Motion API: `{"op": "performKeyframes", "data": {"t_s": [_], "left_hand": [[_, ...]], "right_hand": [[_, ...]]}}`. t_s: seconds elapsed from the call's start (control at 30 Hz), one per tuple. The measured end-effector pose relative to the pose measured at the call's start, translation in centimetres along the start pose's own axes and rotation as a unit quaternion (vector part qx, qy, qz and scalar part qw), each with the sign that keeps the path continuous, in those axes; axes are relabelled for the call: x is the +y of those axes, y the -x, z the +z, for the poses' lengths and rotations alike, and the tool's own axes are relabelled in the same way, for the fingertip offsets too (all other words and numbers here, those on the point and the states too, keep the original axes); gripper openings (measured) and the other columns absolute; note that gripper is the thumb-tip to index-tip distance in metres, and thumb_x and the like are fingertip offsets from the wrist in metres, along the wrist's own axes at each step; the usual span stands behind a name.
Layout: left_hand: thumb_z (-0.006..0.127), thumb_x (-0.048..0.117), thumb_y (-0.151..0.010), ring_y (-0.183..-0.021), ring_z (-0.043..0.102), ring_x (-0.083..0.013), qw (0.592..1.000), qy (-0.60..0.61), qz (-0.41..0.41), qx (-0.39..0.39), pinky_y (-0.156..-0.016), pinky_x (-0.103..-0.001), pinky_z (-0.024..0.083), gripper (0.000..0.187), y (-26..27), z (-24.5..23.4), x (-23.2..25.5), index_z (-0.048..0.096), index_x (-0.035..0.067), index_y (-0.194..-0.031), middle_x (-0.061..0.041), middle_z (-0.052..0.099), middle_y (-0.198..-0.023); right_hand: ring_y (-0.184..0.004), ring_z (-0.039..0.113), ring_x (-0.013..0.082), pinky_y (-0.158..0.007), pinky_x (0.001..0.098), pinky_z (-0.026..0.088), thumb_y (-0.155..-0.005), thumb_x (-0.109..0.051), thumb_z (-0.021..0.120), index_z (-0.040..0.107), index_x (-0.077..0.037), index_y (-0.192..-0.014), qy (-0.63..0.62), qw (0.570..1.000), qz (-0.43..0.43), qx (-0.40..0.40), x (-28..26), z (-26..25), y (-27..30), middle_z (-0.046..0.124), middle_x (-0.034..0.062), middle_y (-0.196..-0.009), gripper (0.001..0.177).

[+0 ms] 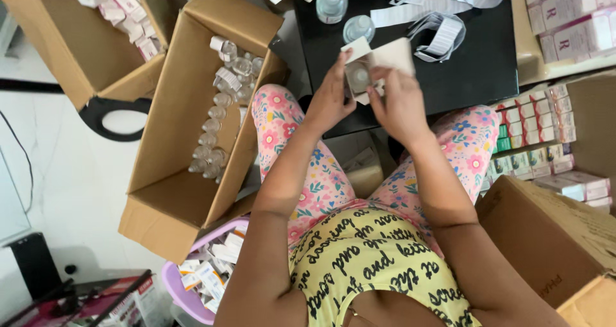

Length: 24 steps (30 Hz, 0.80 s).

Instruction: The person sits cross-legged and repeatedly picks up small clear bottles and white boxes, places each bottle into a box, and sets the closed box aside. The person handles bottles and boxes one at a time, moving them between a large cardboard box and the lap workspace.

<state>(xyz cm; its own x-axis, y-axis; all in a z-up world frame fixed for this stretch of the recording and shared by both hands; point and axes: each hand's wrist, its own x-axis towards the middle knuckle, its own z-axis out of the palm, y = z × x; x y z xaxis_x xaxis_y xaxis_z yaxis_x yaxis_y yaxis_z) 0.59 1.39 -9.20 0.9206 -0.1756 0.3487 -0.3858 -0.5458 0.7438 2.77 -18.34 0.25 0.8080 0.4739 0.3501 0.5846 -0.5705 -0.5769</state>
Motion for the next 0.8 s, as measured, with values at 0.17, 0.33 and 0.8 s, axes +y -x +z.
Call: {"op": "performKeyframes", "data": {"t_s": [0.17, 0.33, 0.8], "left_hand": [[0.088, 0.004, -0.073, -0.152, 0.035, -0.0393, 0.999, 0.017, -0.034, -0.005, -0.126, -0.041, 0.035, 0.125, 0.1, 0.2, -0.3, 0.0, 0.005, -0.163, -0.016, 0.031, -0.165], [0.086, 0.005, -0.078, -0.153, 0.034, -0.0386, 1.0, 0.006, -0.026, 0.004, -0.126, -0.042, 0.034, 0.12, 0.1, 0.3, -0.6, 0.001, 0.005, -0.163, -0.016, 0.029, -0.166], [0.091, 0.009, -0.072, -0.147, 0.039, -0.044, 0.997, 0.05, -0.015, 0.056, -0.116, -0.042, 0.048, 0.127, -0.4, -0.5, 2.2, 0.002, 0.01, -0.163, -0.026, 0.011, -0.167]], "right_hand": [[-0.072, 0.068, 0.0401, -0.061, 0.0517, 0.051, -0.099, -0.018, 0.067, 0.056, -0.005, -0.12, 0.013, 0.989, 0.045, -0.142, -2.0, 0.3, 0.3, 0.069, 0.0173, -0.087, 0.027], [-0.069, 0.068, 0.0437, -0.058, 0.0536, 0.052, -0.091, -0.017, 0.063, 0.049, -0.004, -0.119, 0.006, 0.978, 0.045, -0.204, -1.4, 1.6, 0.3, 0.071, 0.0222, -0.093, 0.034], [-0.088, 0.07, 0.0439, -0.071, 0.052, 0.054, -0.088, -0.017, 0.07, 0.051, -0.006, -0.12, -0.083, 0.956, 0.087, -0.269, 0.3, 1.7, -0.1, 0.072, 0.0191, -0.106, 0.039]]}}
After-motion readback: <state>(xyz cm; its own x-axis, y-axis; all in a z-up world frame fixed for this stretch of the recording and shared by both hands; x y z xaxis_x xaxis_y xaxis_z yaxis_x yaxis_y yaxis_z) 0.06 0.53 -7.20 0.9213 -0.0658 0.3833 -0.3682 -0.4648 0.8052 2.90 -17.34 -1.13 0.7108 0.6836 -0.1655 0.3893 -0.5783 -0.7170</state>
